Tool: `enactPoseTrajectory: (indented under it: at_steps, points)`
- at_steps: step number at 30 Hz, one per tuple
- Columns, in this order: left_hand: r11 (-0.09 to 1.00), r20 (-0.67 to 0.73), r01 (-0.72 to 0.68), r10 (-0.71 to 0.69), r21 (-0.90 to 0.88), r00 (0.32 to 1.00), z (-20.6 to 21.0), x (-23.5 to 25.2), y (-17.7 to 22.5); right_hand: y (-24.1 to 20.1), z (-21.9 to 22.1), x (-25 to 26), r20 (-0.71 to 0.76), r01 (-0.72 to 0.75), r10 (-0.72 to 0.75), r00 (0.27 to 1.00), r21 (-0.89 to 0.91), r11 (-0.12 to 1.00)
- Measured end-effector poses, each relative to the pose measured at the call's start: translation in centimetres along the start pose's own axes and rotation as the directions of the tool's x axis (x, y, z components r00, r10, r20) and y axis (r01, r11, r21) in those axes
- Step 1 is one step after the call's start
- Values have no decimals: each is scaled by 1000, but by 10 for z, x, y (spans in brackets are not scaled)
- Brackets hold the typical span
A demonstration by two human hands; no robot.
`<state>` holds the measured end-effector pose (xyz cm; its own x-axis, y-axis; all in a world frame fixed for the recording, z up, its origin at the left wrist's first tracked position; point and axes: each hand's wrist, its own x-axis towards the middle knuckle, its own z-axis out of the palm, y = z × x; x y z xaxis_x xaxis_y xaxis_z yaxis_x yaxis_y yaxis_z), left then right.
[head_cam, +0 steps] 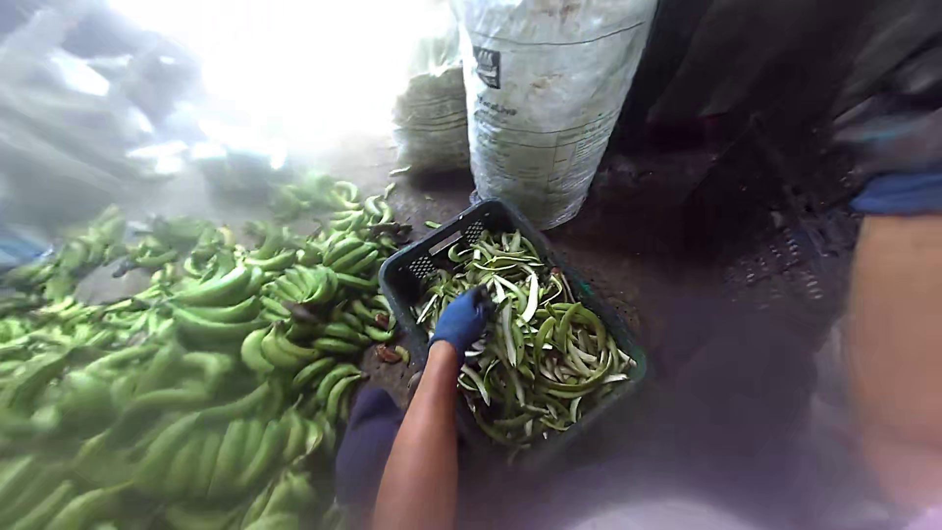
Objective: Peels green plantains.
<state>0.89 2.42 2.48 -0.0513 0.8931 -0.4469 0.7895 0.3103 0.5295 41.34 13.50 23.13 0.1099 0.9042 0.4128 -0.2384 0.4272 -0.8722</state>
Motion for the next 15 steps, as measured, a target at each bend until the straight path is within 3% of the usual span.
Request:
enactPoseTrajectory:
  at_steps: [1, 3, 6, 7, 8, 10, 12, 15]
  points:
    - [986, -69, -42, 31, -164, 997, -5, -3, -4, 15, 28, -11, 112, -112, 104, 988, 62, 992]
    - [857, -170, -166, 93, -488, 981, -21, -15, -1, 60, 66, -34, 377, -365, 314, 871, 72, 928]
    - [525, -192, -282, 220, -803, 956, -55, -45, 28, 123, 110, -77, 527, -739, 635, 565, -19, 674]
    - [455, -192, -301, 271, -838, 943, -63, -53, 34, 130, 125, -90, 563, -811, 681, 467, -33, 584]
    - [388, -195, -315, 318, -866, 928, -69, -58, 39, 128, 141, -101, 603, -844, 677, 422, -11, 537]
    - [288, -250, -365, 366, -885, 896, -73, -60, 46, 129, 164, -111, 711, -820, 516, 477, 149, 553]
    - [251, -319, -388, 276, -887, 907, -68, -53, 51, 153, 169, -105, 766, -713, 302, 568, 273, 646]
    - [349, -354, -338, 18, -874, 935, -49, -33, 60, 166, 171, -98, 624, -490, 238, 744, 268, 829]
